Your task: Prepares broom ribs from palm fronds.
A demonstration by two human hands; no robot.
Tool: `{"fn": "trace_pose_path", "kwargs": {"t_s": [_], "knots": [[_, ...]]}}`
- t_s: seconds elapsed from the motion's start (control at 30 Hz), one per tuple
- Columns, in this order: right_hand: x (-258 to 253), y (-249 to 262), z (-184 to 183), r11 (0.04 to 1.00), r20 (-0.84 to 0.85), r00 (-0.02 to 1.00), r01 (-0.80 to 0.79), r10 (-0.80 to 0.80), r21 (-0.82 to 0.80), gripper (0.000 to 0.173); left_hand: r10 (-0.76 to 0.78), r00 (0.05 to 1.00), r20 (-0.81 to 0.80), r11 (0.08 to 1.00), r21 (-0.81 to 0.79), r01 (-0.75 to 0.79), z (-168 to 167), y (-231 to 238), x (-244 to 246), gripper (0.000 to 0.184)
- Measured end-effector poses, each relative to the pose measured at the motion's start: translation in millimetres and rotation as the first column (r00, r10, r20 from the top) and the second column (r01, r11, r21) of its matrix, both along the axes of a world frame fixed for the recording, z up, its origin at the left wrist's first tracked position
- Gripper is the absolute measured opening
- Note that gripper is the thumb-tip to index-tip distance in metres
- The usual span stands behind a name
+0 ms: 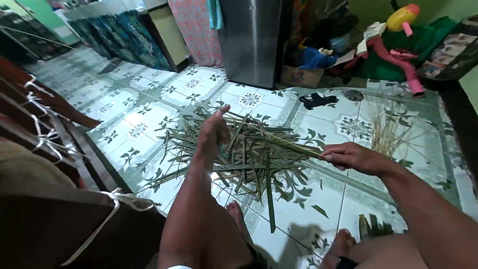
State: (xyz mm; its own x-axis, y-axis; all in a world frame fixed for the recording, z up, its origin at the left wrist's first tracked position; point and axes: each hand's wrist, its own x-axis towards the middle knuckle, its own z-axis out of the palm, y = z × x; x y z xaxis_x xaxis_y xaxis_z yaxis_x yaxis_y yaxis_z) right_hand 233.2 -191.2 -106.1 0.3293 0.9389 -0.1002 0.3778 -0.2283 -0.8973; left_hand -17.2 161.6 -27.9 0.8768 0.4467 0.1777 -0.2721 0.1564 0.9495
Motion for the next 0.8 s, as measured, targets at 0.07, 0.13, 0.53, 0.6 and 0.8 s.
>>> {"fn": "trace_pose_path", "kwargs": {"t_s": [0.07,0.13,0.53,0.6,0.8], "knots": [[4,-13,-4,0.999,0.006,1.000,0.024,-0.024,-0.030,0.021,0.013,1.000,0.020,0.999,-0.030,-0.012,2,10,-5,0.039],[9,-29,-8,0.997,0.041,0.998,0.050,-0.047,-0.064,0.022,0.045,0.998,0.041,0.998,-0.047,-0.043,4,17,-12,0.039],[12,-228,5,0.793,0.214,0.849,0.528,-0.483,-0.304,0.025,0.487,0.852,0.192,0.857,-0.292,-0.425,0,85,-73,0.044],[6,-282,-29,0.767,0.083,0.810,0.579,-0.581,-0.276,0.031,0.544,0.826,0.147,0.810,-0.349,-0.472,-7,91,-75,0.040],[-131,-291,-125,0.371,-0.150,0.343,0.896,-0.927,-0.243,0.024,0.421,0.907,0.013,0.904,-0.094,-0.418,-12,55,-57,0.044]]}}
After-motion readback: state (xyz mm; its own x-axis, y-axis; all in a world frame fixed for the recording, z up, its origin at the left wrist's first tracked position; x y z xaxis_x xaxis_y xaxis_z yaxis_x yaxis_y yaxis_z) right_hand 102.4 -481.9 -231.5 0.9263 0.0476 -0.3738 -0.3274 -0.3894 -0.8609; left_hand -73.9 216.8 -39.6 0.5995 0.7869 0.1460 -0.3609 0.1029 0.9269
